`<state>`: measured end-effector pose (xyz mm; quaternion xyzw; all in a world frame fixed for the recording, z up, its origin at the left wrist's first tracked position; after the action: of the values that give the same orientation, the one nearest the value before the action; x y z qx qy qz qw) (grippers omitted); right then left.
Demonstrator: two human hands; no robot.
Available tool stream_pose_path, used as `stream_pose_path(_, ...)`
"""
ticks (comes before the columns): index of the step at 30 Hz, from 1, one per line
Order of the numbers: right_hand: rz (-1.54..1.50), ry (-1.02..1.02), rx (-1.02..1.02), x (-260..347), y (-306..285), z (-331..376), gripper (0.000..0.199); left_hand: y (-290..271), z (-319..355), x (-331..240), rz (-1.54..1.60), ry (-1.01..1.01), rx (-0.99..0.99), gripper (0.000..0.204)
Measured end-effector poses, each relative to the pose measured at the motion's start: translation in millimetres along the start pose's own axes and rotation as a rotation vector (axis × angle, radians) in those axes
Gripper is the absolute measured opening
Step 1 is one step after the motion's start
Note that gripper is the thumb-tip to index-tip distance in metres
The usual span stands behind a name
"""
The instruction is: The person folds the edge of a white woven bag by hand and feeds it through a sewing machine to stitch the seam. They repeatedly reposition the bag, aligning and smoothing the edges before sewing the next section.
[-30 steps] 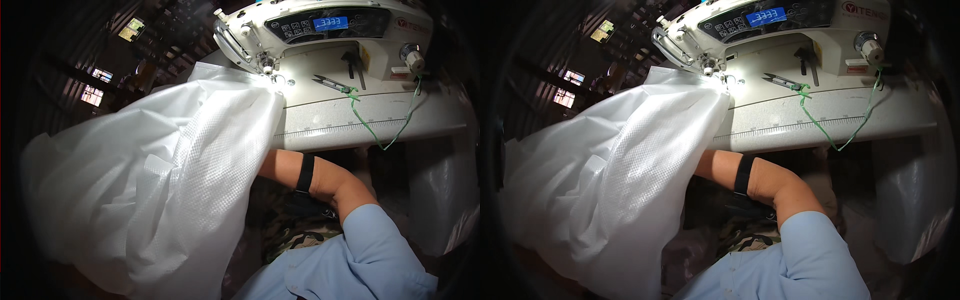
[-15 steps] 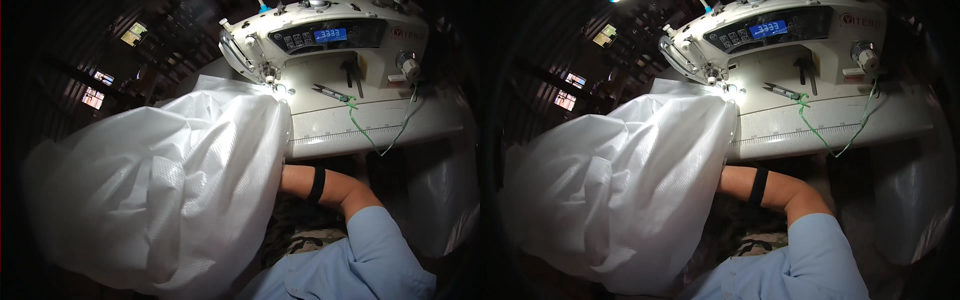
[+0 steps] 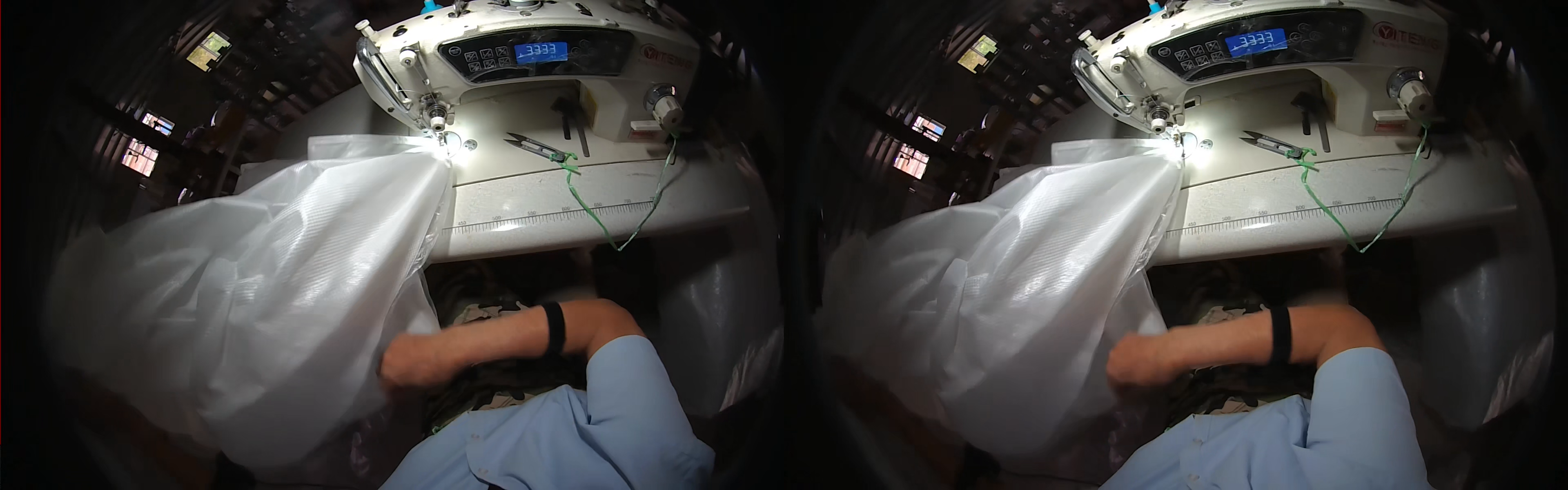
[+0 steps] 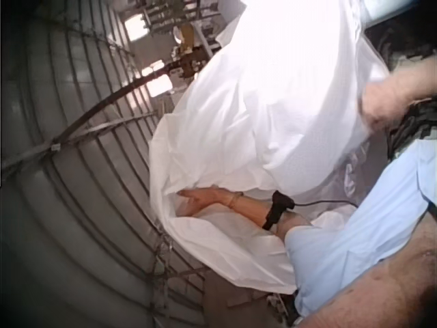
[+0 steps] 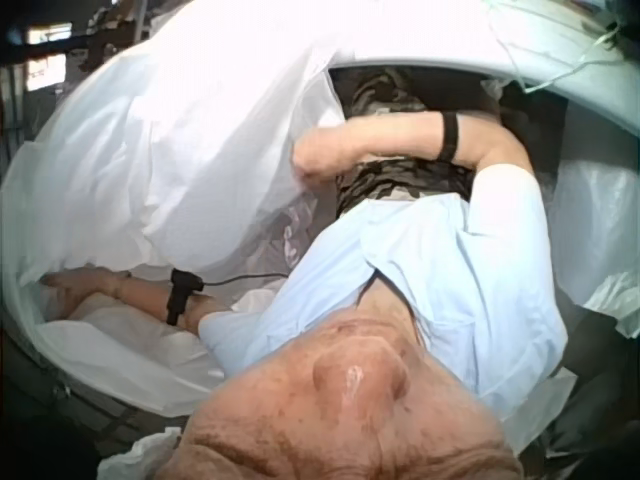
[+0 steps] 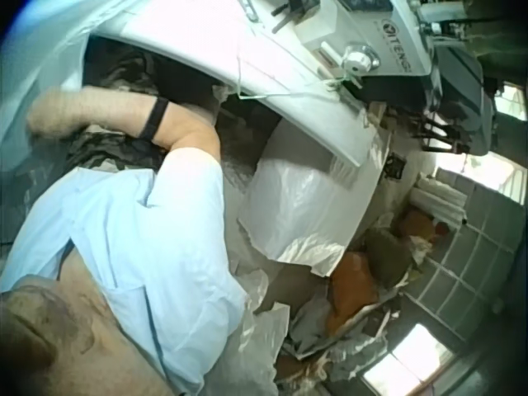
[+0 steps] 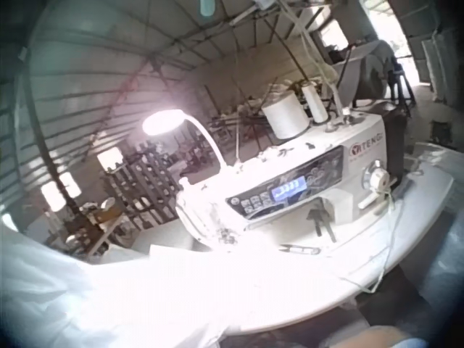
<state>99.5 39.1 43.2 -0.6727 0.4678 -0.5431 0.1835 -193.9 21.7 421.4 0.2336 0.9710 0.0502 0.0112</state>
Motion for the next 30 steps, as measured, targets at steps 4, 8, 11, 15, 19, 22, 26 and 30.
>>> stream_pose_path(4,-0.42,-0.069,0.058,54.0,16.5,20.3,0.032,18.6,37.4,17.2,0.01,-0.084,0.097,0.104)
stream_pose_path(8,-0.616,-0.005,-0.01,38.7,22.7,12.6,0.031,49.6,58.8,15.7,0.067,-0.157,0.216,0.097)
stream_pose_path(11,-0.447,0.004,-0.069,22.3,49.2,7.1,0.031,69.7,79.0,21.7,0.103,-0.222,0.306,0.093)
stream_pose_path(15,-0.31,0.327,0.087,-38.5,82.7,21.0,0.034,88.3,111.7,31.6,0.124,-0.325,0.425,0.087)
stream_pose_path(19,-0.499,0.319,-0.082,-27.0,38.9,31.0,0.037,95.0,141.4,42.0,0.131,-0.438,0.532,0.081)
stream_pose_path(22,-0.234,0.306,-0.316,-32.6,18.8,55.4,0.04,100.8,159.6,43.4,0.142,-0.515,0.601,0.078)
stream_pose_path(26,-0.511,0.504,-0.559,-40.9,24.8,91.2,0.04,106.9,181.7,36.5,0.153,-0.612,0.699,0.074)
stream_pose_path(30,-1.054,0.599,-0.704,-56.6,28.4,101.6,0.052,105.3,186.7,14.3,0.151,-0.685,0.804,0.07)
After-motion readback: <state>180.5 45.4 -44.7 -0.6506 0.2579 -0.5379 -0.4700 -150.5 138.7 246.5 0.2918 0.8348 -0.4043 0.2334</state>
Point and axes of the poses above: each hand's wrist, its own z-axis away from the middle knuckle, its own y-axis out of the palm, x = y × z, the point moved 6 cm from there along -z, towards the middle knuckle, and after that the axes turned 2 degrees about -x, right-handed, at the moved point
